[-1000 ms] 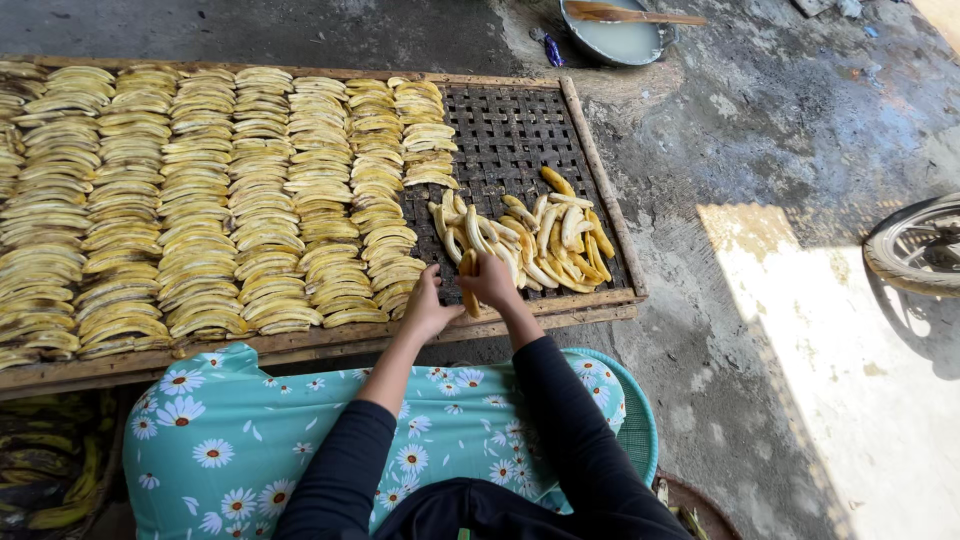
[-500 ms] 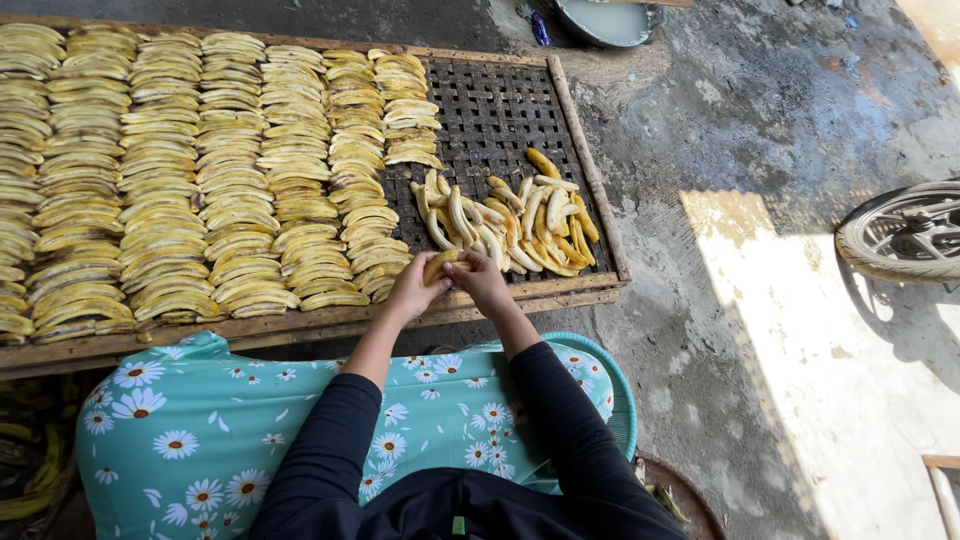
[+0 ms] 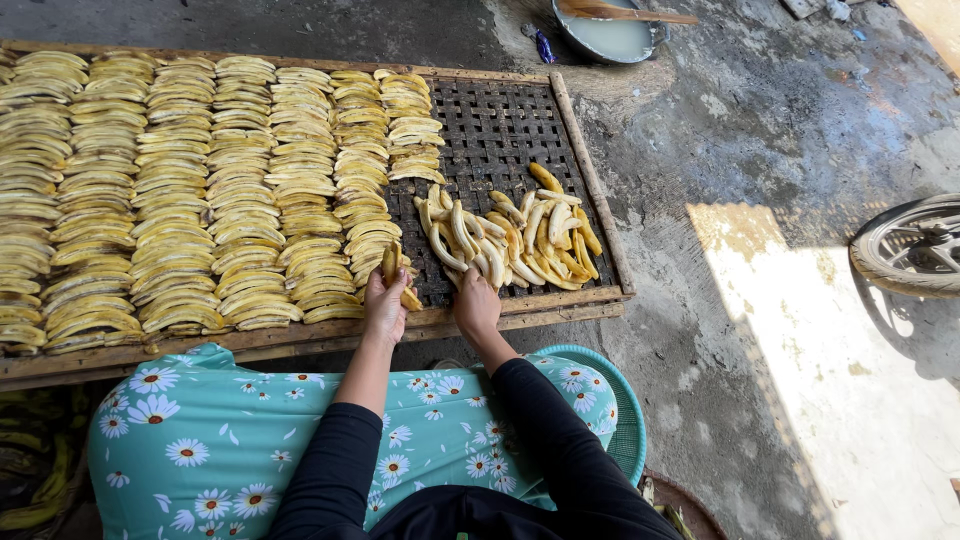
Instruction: The person sits on the ground in front of a woven bamboo drying tray and arranges banana halves one at a time into neat rows, picking each piece from a loose pile at the edge of the tray and placing it into the unfilled grid area, gradually filling the empty section of the tray.
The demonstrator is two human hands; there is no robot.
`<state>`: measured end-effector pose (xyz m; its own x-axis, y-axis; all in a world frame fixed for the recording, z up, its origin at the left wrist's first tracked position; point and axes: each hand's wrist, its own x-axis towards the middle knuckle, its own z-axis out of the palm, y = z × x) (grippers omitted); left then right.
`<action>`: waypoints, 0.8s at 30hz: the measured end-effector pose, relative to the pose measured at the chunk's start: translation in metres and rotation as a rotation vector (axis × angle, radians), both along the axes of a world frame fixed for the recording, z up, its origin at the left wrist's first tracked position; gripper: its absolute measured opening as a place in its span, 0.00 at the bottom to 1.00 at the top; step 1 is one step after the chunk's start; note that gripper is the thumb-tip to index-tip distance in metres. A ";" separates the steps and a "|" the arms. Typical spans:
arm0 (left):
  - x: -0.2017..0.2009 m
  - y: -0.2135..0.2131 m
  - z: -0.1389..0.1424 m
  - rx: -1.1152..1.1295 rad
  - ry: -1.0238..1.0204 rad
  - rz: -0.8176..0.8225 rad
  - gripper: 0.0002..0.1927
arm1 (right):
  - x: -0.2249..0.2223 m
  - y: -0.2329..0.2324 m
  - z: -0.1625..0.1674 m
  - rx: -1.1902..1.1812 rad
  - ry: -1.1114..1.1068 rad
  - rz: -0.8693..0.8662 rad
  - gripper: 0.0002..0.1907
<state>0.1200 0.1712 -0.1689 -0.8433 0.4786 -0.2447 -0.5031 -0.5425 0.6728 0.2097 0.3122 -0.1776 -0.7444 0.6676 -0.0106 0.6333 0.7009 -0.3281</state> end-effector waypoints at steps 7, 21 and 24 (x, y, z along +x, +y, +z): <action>-0.008 -0.016 0.004 -0.024 -0.020 0.048 0.12 | 0.000 0.018 -0.003 -0.228 0.170 -0.017 0.15; -0.010 -0.029 -0.010 0.007 -0.044 0.083 0.12 | -0.008 0.021 -0.002 -0.515 0.140 0.103 0.23; -0.010 -0.028 -0.011 0.032 -0.021 0.079 0.12 | -0.008 0.014 -0.005 -0.414 0.216 0.213 0.18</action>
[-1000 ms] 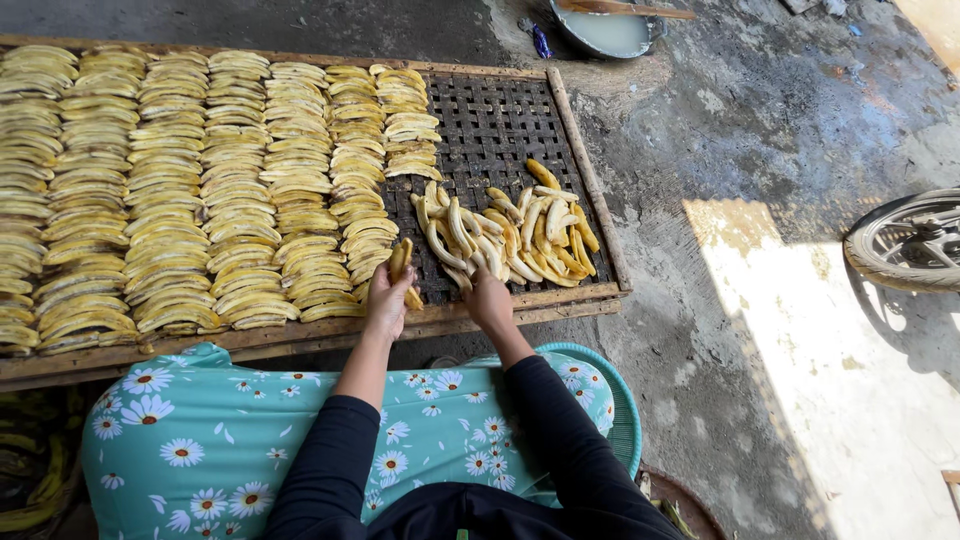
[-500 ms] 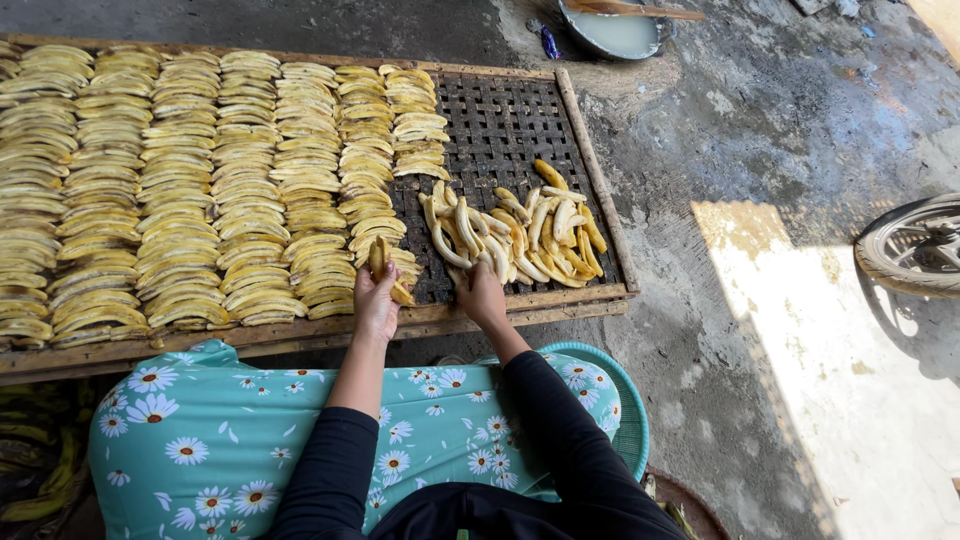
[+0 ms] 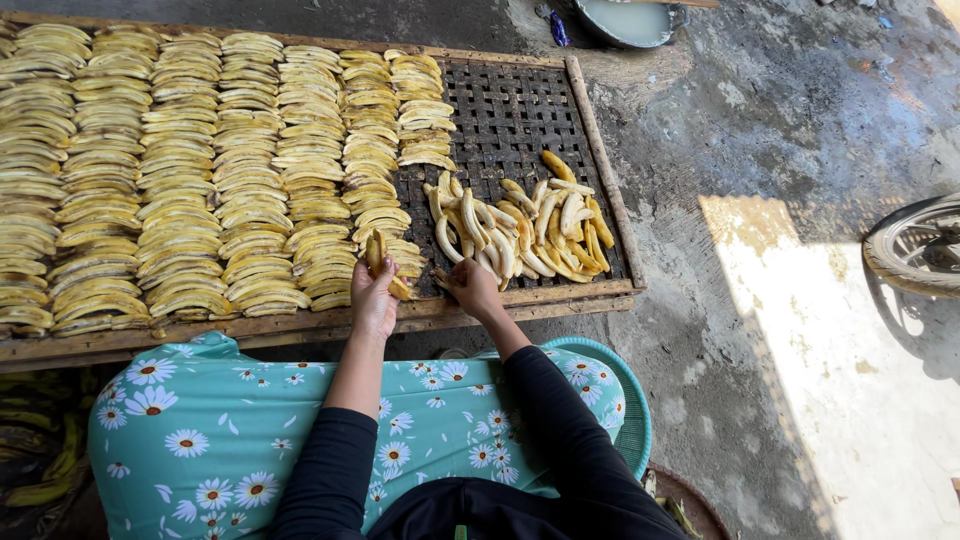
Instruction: The person sits on the ground in front of a woven bamboo drying tray and arranges banana halves one at a time into neat rows, picking each piece from a loose pile at the edge of the tray and placing it into the unfilled grid area, gradually filling the empty section of the tray.
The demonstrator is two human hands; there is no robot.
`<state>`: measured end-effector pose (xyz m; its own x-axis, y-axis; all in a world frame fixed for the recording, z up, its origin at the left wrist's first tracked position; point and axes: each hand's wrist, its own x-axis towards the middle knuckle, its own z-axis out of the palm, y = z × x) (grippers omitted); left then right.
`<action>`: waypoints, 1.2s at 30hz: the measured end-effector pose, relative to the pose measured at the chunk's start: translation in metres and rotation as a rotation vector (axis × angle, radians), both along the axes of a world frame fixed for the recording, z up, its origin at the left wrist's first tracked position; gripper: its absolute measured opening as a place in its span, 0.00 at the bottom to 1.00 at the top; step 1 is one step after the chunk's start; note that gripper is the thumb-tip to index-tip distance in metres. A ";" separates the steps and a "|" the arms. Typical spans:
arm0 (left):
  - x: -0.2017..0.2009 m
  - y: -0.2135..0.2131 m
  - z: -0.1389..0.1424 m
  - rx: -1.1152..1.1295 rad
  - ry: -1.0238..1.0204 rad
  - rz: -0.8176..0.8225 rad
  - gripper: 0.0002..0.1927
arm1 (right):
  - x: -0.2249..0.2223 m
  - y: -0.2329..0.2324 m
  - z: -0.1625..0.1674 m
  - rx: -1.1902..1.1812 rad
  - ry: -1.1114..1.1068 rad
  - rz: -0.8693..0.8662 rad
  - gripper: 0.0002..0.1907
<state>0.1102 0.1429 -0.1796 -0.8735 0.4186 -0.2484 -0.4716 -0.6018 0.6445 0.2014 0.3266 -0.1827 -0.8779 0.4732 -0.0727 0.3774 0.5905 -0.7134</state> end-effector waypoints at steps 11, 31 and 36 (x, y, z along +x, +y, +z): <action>0.001 -0.002 -0.002 -0.049 -0.006 0.003 0.16 | 0.000 0.016 0.006 -0.116 -0.039 0.314 0.14; -0.015 0.043 0.027 -0.743 0.402 -0.116 0.12 | -0.006 0.026 0.006 -0.622 0.224 -0.058 0.09; -0.019 0.039 0.024 -0.516 0.268 -0.025 0.11 | 0.000 0.024 0.011 -0.122 -0.062 0.063 0.13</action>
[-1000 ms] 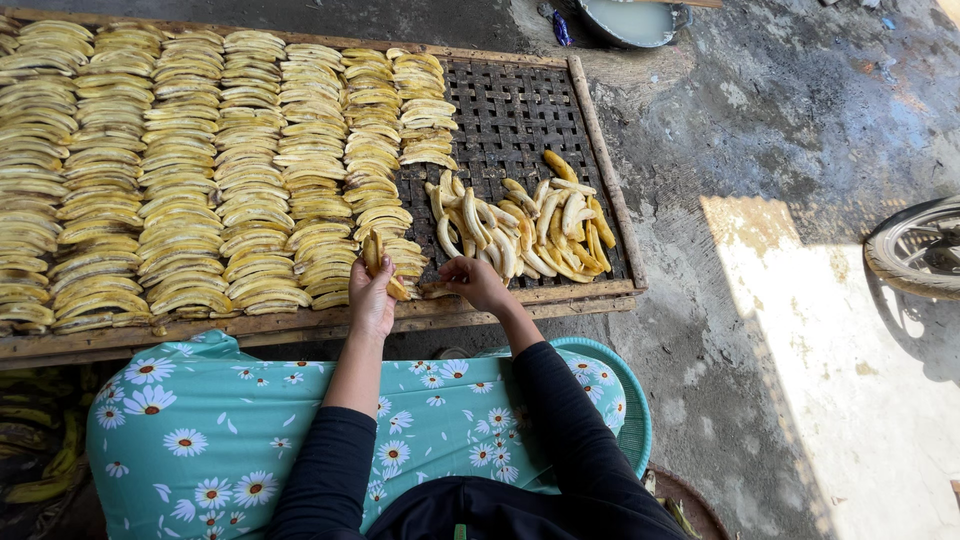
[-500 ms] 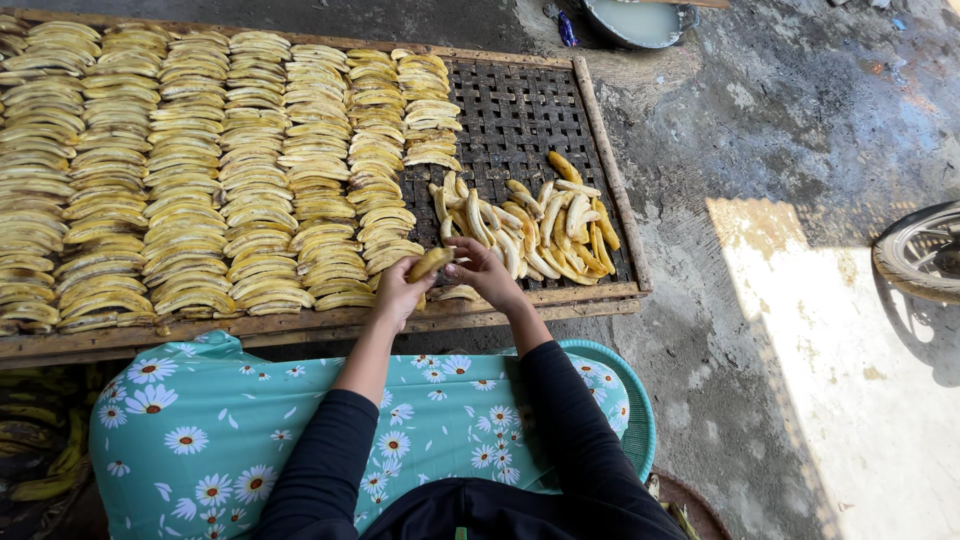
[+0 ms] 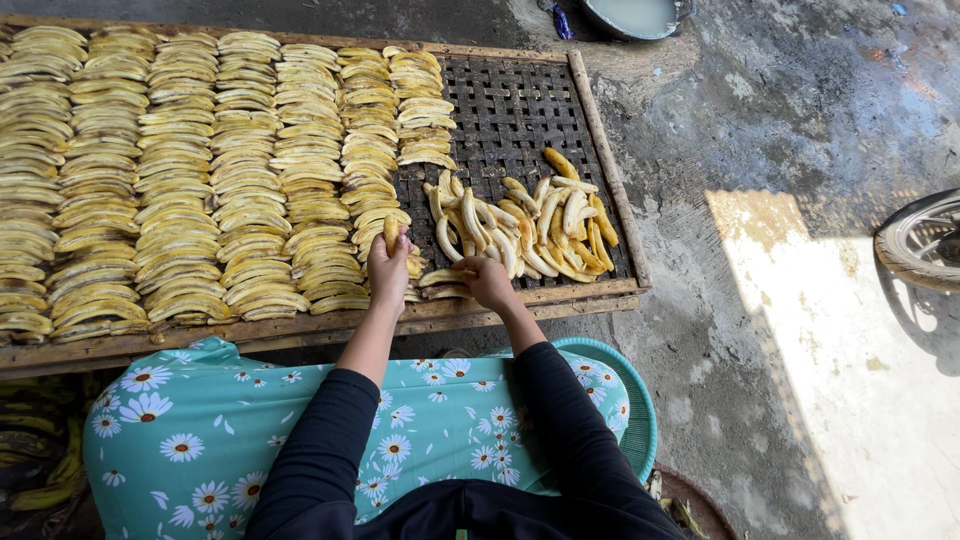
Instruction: The person sits on the ground in front of a woven bamboo drying tray and arranges banana halves one at a time into neat rows, picking each piece from a loose pile at the edge of the tray and placing it into the unfilled grid area, gradually filling the empty section of the tray.
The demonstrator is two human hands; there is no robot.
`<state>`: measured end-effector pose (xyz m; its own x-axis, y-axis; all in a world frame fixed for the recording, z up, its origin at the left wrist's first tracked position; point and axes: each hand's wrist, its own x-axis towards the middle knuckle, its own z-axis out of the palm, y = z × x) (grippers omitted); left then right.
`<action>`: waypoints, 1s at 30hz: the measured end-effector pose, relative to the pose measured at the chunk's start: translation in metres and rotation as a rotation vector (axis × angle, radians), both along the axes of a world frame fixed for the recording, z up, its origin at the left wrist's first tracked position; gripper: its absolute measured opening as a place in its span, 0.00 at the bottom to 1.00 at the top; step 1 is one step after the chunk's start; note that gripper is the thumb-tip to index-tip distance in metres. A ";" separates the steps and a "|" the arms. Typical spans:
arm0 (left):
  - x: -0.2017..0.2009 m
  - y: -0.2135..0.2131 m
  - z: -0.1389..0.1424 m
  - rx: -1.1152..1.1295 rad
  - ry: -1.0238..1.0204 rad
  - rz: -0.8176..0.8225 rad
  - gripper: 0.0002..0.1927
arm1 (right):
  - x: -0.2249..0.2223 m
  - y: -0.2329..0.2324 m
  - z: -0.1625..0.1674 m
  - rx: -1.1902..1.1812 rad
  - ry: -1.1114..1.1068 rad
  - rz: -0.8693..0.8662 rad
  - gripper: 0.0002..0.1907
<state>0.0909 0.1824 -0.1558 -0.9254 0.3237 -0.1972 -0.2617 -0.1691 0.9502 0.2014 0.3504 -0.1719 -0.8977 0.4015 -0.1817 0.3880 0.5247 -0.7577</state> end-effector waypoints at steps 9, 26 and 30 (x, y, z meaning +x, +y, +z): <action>0.002 0.010 -0.003 0.205 -0.261 -0.008 0.21 | 0.006 -0.020 0.038 0.409 0.147 0.160 0.18; -0.003 0.025 0.002 0.298 -0.591 -0.200 0.19 | -0.020 0.013 -0.002 -0.496 0.307 0.045 0.12; -0.003 0.019 0.002 0.601 -0.594 -0.264 0.09 | -0.031 0.006 -0.003 -0.053 0.313 -0.027 0.11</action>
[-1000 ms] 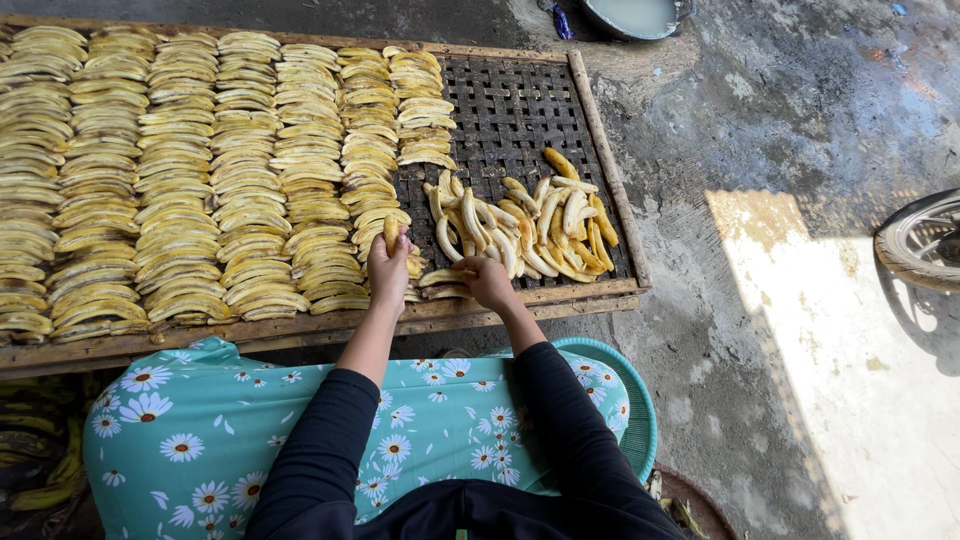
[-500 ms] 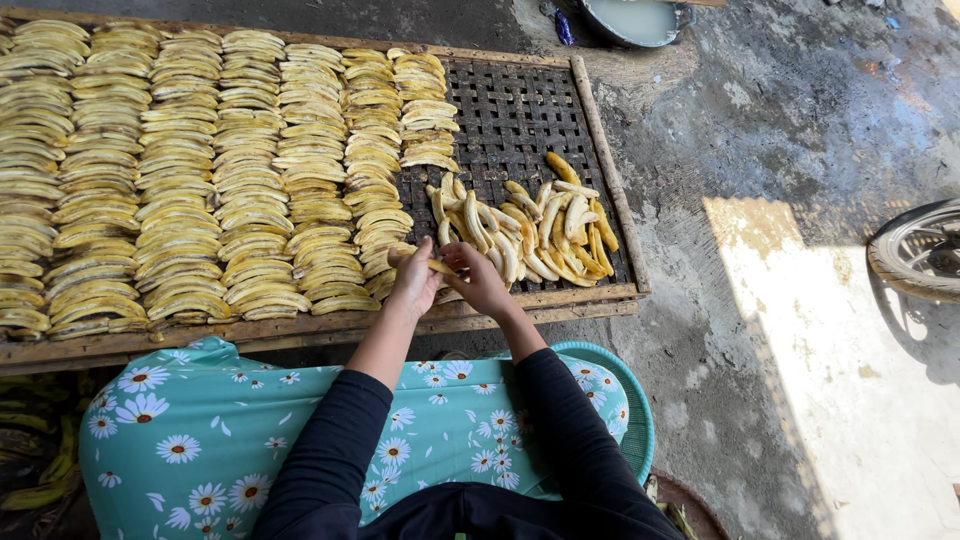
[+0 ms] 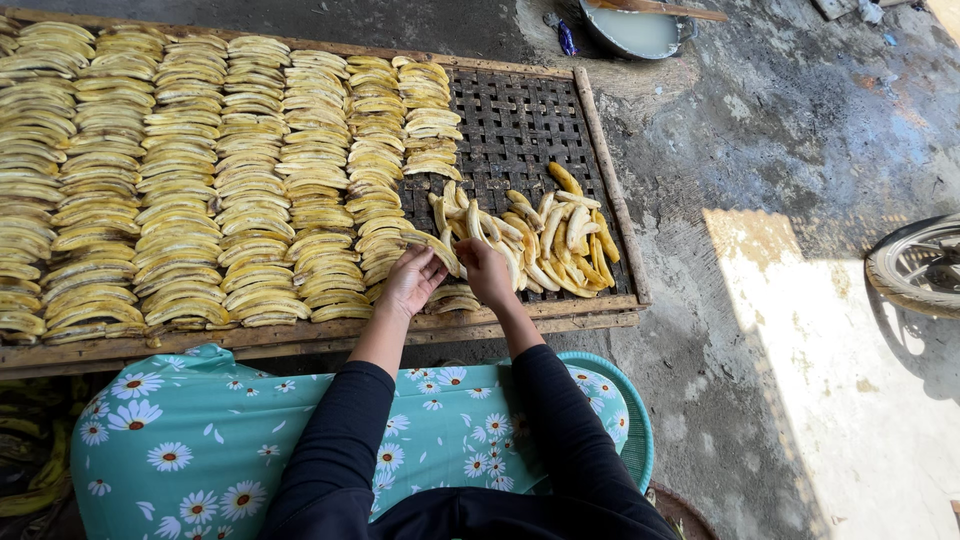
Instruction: The person sits on the ground in front of a woven bamboo drying tray and arranges banana halves one at a time into neat rows, picking each piece from a loose pile at the edge of the tray and placing it into the unfilled grid area, gradually filling the empty section of the tray.
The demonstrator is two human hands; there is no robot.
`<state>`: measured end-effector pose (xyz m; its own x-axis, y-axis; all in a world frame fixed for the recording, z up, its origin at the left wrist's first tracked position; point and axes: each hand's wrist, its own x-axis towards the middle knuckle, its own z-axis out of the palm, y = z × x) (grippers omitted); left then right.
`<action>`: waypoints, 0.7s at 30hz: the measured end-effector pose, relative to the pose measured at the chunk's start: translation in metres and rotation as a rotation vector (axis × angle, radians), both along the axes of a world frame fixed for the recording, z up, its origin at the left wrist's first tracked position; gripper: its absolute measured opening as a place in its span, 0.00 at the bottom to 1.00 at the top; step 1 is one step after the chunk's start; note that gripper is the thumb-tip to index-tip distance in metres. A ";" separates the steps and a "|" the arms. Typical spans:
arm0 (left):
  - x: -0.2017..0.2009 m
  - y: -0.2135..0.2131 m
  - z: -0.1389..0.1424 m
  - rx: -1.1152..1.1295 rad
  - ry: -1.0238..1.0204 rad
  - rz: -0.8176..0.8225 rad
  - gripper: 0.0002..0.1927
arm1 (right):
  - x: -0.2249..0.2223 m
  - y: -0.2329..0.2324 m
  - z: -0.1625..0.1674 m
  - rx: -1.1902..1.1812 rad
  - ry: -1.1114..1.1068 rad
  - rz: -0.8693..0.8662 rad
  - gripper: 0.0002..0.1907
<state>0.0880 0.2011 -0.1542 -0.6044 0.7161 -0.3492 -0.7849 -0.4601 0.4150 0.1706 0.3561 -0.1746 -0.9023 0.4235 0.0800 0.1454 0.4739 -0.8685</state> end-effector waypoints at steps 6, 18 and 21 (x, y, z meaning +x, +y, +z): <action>-0.021 0.001 0.004 -0.030 0.040 0.168 0.14 | -0.012 -0.030 -0.009 0.950 -0.225 -0.048 0.10; 0.000 0.011 -0.006 -0.702 0.204 0.378 0.12 | -0.011 -0.038 0.006 1.022 -0.348 0.080 0.18; -0.001 0.011 -0.009 -0.563 0.202 0.538 0.10 | -0.011 -0.036 -0.010 0.973 -0.372 -0.001 0.11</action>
